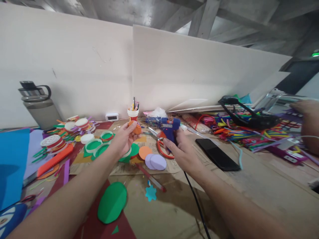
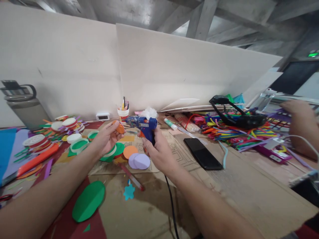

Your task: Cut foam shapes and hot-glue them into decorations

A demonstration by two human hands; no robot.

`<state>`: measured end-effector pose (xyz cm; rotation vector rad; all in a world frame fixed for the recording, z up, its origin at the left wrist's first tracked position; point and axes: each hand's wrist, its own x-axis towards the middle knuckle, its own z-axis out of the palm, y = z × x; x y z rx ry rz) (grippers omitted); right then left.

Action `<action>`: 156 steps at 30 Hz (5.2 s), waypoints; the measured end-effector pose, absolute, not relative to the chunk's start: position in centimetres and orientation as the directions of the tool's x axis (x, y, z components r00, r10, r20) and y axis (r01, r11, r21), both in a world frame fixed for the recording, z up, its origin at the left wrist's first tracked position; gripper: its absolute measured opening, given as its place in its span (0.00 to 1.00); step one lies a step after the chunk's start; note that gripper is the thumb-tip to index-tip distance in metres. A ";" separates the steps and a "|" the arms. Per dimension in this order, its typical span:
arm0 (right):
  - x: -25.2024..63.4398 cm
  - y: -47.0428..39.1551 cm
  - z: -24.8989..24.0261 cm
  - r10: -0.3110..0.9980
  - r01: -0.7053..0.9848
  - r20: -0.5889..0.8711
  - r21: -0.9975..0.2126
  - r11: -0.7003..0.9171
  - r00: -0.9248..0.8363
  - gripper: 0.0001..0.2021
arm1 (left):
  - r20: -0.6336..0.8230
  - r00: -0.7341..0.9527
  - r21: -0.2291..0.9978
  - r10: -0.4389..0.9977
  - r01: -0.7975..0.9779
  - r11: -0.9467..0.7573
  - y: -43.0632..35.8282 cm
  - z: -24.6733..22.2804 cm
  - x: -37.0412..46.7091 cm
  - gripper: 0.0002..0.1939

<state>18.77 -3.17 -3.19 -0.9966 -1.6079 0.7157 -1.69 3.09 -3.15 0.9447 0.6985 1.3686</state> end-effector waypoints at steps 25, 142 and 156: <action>19.1 -2.9 -4.2 0.752 0.509 0.632 -0.592 0.625 -0.188 0.19 | 0.151 -0.017 0.828 0.988 -0.543 -0.135 2.8 -3.4 -0.8 0.19; 18.8 -3.2 -4.6 0.793 0.356 0.604 -0.727 0.588 -0.078 0.14 | 0.176 0.032 0.823 0.984 -0.554 -0.129 2.7 -4.0 -0.6 0.13; 19.0 -3.4 -4.1 0.737 0.567 0.652 -0.544 0.619 -0.178 0.17 | 0.162 0.008 0.828 0.987 -0.544 -0.132 2.6 -3.7 -0.5 0.13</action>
